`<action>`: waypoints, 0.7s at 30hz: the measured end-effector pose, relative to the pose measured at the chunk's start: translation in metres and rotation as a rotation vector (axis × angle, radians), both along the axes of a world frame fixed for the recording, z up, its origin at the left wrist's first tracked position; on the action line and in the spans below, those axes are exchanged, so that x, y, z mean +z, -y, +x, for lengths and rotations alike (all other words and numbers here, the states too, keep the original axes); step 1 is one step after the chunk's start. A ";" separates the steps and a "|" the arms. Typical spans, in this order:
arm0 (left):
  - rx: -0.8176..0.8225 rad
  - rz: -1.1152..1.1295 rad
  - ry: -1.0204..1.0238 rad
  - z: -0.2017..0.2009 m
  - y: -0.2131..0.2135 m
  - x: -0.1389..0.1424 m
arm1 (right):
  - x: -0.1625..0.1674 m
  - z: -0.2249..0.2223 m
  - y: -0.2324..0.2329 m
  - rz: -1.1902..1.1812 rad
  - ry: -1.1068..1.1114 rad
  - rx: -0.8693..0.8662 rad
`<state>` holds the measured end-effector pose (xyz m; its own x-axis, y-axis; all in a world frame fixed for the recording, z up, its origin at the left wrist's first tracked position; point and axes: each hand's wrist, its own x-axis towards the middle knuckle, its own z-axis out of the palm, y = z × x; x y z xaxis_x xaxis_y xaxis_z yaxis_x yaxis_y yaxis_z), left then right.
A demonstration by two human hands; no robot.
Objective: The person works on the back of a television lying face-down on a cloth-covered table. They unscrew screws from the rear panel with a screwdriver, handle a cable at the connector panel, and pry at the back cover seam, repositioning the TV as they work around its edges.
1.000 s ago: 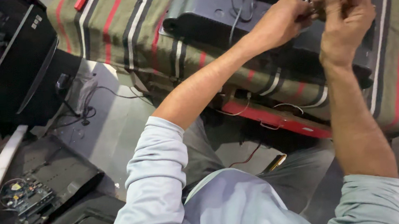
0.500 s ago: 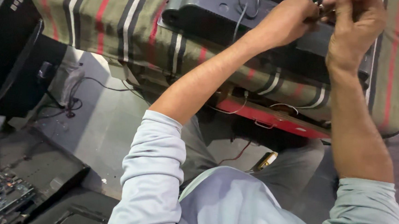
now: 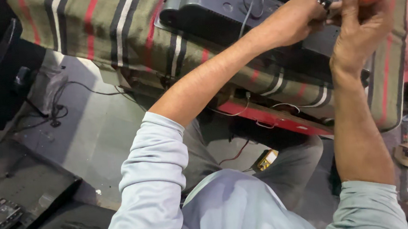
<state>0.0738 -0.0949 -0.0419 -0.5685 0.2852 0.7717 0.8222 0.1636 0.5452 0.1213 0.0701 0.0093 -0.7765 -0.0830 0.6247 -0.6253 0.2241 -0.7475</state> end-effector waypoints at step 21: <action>-0.143 -0.030 0.125 0.019 0.017 0.024 | 0.000 0.017 0.015 -0.097 0.054 -0.003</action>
<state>0.0928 -0.1122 -0.0180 -0.6113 0.3921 0.6875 0.7644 0.0674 0.6412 0.1381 0.0554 0.0098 -0.8093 -0.0220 0.5870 -0.5832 0.1507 -0.7983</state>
